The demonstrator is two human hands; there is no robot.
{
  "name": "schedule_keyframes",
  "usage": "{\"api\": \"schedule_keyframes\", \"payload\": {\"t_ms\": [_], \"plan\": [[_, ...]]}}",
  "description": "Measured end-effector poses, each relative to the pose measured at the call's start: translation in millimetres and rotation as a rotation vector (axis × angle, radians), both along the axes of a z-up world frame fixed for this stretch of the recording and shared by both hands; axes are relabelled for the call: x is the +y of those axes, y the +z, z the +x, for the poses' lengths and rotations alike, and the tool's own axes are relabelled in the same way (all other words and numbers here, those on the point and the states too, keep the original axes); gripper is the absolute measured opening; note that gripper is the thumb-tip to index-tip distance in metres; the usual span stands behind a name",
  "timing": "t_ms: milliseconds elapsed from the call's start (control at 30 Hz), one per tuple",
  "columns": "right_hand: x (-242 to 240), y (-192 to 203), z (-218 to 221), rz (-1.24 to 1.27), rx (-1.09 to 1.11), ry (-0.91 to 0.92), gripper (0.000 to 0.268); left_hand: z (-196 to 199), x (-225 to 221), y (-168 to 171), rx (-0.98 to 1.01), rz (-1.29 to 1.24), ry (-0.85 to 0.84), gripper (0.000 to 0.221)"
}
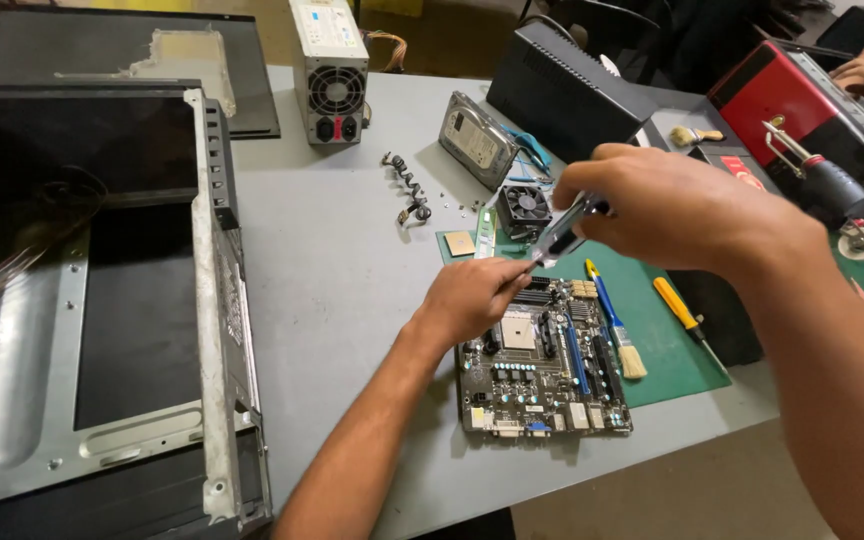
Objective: Disassembling and cleaning computer components on a motherboard using a screwdriver and a brush.
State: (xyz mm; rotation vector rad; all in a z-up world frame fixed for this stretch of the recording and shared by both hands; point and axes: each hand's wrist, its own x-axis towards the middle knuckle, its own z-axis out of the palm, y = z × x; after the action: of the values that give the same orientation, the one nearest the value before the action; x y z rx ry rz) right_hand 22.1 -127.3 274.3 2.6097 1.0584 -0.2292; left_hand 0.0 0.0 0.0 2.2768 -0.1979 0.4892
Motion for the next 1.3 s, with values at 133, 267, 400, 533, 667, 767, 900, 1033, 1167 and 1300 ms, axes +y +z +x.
{"api": "schedule_keyframes", "payload": {"t_ms": [133,267,400,533,667,767,900,1033,1167,1300], "plan": [[7.3,-16.8,-3.5,-0.023,-0.174,-0.11,0.054,-4.5,-4.5,5.7,-0.093,-0.065,0.102,0.074],[7.8,-2.8,-13.8,-0.067,-0.117,-0.209,0.069,-1.3,-9.5,4.1,-0.212,-0.046,0.109,0.041],[-5.5,-0.8,-2.9,-0.003,0.007,-0.044,0.04,-7.5,-7.6,16.8,-0.011,0.051,-0.007,0.027],[2.5,-8.3,-10.7,0.003,-0.023,-0.131,0.033,-5.4,-9.5,14.2,-0.033,-0.014,0.009,0.049],[-5.0,-21.4,-1.6,0.147,-0.186,0.039,0.03,-14.2,-5.4,20.2,-0.046,-0.047,-0.01,0.029],[-2.8,-8.0,-14.4,0.082,-0.044,0.078,0.044,-15.6,-5.7,19.4,0.008,-0.036,-0.003,0.032],[-9.0,-24.9,0.7,0.029,-0.145,0.1,0.03,-30.0,-6.0,41.9,0.074,-0.067,0.012,0.032],[-7.2,-31.3,3.0,0.061,-0.243,0.082,0.032,-22.2,-5.4,35.0,0.033,-0.028,0.056,0.027],[-0.1,-14.4,-12.7,0.044,-0.069,0.119,0.04,-21.5,-7.9,27.3,0.072,-0.046,0.042,0.026],[-0.6,-31.8,2.9,0.08,-0.187,0.089,0.018,-26.7,-2.0,40.4,0.056,-0.116,0.056,0.033]]}}
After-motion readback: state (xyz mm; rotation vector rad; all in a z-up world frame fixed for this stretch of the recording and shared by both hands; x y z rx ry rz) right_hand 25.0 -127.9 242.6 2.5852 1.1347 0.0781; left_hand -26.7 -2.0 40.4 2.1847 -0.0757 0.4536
